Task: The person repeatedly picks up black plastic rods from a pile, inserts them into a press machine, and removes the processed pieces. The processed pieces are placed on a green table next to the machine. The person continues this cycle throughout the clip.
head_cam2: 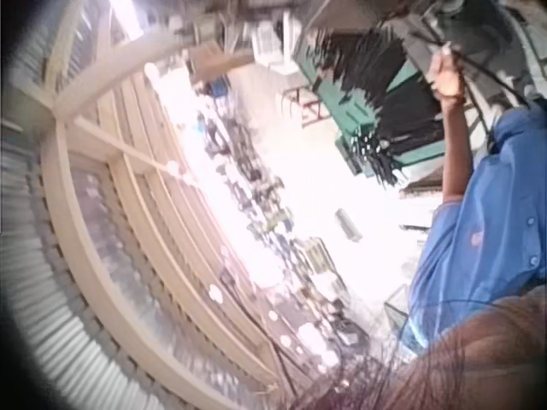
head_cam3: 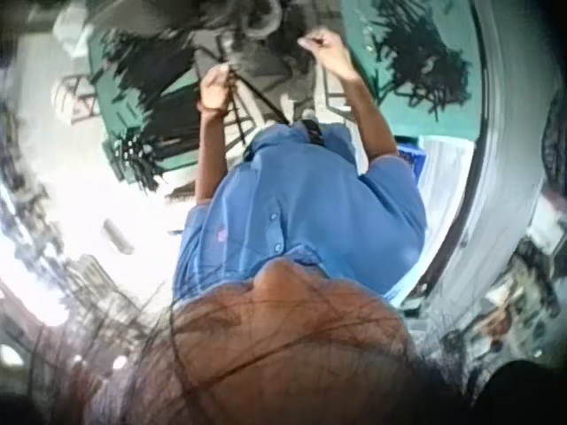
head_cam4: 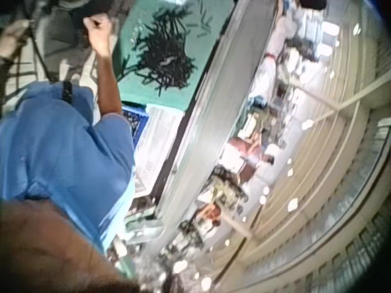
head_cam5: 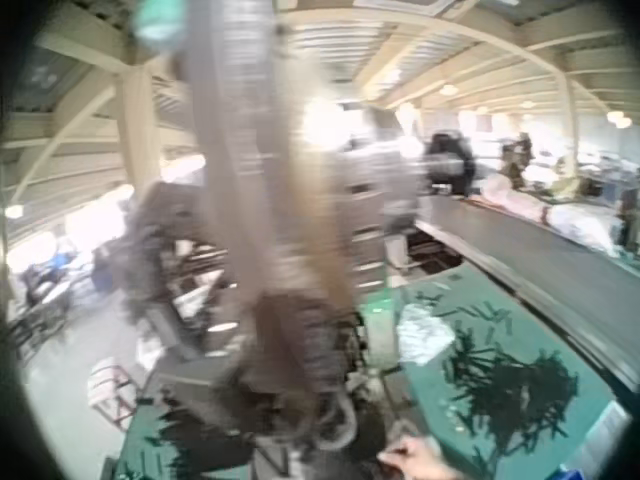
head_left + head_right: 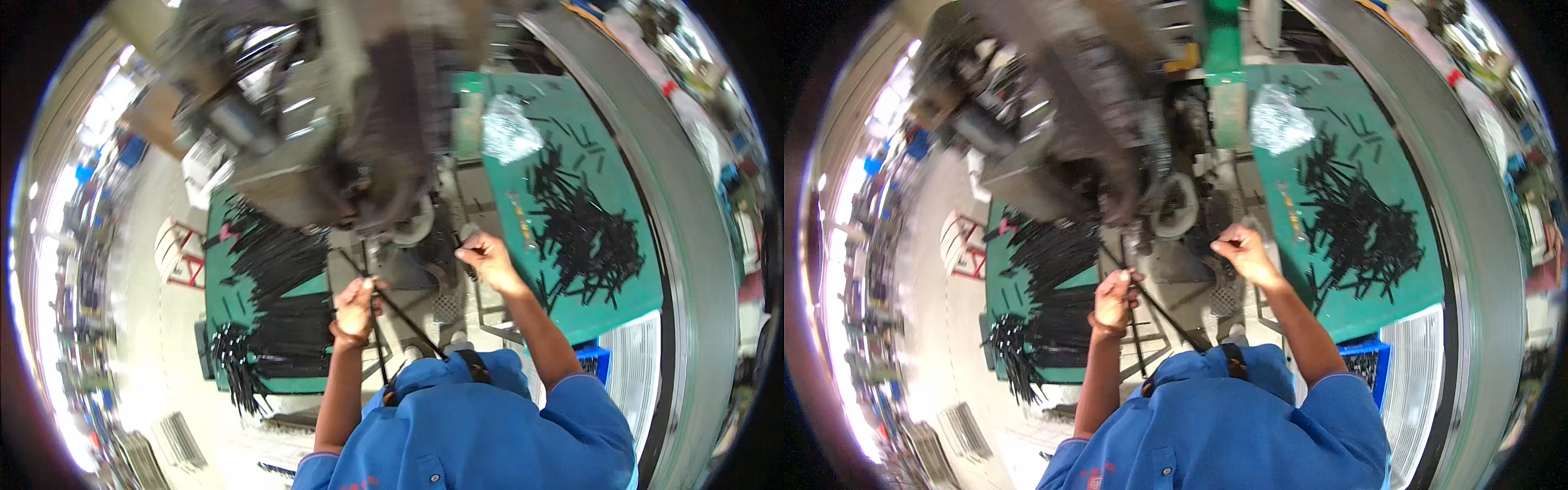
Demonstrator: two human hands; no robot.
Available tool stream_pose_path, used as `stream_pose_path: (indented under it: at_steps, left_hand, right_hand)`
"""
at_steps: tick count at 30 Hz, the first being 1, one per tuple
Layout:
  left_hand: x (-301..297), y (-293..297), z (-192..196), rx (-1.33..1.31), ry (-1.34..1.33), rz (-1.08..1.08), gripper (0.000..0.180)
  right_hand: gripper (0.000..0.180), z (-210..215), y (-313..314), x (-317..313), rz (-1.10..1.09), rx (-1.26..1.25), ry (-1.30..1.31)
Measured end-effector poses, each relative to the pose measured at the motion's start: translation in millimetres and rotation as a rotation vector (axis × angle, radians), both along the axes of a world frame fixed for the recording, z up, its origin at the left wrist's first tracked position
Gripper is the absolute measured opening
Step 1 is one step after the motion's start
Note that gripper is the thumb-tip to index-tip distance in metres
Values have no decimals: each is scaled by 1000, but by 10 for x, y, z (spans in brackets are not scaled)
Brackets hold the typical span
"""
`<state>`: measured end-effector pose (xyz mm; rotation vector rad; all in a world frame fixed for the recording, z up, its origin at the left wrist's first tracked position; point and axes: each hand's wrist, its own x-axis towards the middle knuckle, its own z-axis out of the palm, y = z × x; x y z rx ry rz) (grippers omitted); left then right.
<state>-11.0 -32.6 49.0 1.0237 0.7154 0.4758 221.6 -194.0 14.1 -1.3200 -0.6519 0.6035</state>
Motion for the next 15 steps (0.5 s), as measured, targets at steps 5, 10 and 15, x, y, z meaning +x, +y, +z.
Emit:
stream_pose_path:
  at_steps: [5,10,15]
  left_hand:
    - [-23,50,-19,-89,-17,-38,18]
    - [-45,122,-46,-135,-68,-95,19]
    - [-88,178,2,-130,-84,-124,15]
  right_hand:
    - [23,305,919,-599,91,-151,-269]
    - [17,430,1226,-756,50,-188,-332]
    - [13,611,1275,-896,-16,-253,-225]
